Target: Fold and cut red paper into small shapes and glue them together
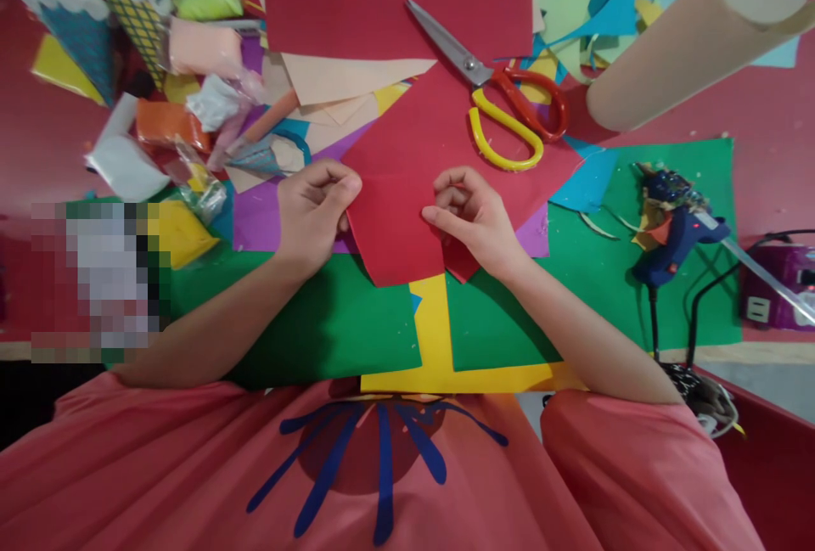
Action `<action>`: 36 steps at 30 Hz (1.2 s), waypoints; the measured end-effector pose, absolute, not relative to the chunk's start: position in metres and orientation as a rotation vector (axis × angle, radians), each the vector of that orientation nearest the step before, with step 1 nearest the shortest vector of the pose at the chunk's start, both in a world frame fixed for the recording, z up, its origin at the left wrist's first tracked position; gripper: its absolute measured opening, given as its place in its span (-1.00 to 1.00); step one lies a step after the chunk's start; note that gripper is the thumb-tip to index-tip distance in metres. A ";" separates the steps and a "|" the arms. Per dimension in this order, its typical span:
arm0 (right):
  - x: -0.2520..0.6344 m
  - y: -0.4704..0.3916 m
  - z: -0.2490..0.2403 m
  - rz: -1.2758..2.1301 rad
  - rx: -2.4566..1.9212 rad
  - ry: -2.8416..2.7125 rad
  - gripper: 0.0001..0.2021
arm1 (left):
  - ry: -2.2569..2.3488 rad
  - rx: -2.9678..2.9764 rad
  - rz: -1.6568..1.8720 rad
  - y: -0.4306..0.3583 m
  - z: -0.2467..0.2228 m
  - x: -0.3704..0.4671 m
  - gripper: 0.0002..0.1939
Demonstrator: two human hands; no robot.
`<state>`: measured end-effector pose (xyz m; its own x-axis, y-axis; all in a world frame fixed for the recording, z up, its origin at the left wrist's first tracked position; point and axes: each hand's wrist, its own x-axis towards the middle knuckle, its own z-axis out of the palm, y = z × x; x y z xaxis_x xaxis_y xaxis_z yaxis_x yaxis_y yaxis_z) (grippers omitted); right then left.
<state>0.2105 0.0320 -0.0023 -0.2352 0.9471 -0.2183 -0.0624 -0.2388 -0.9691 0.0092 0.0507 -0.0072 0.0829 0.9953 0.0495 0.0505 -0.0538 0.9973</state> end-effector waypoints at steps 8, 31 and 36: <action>0.212 0.028 0.006 1.568 -1.222 -1.257 -0.51 | 1.236 1.379 1.023 0.046 0.003 0.008 -0.79; 0.210 0.029 0.000 1.527 -1.204 -1.359 -0.69 | 1.123 1.573 1.117 0.042 -0.012 0.009 -0.74; 0.209 0.029 0.002 1.527 -1.226 -1.309 -0.69 | 1.016 1.477 1.060 0.040 -0.014 0.009 -0.49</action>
<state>0.2091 0.0287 0.0025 -0.2446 0.9523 -0.1824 0.0350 -0.1793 -0.9832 0.0093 0.0398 -0.0144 0.2594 0.9592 0.1129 0.0717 -0.1356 0.9882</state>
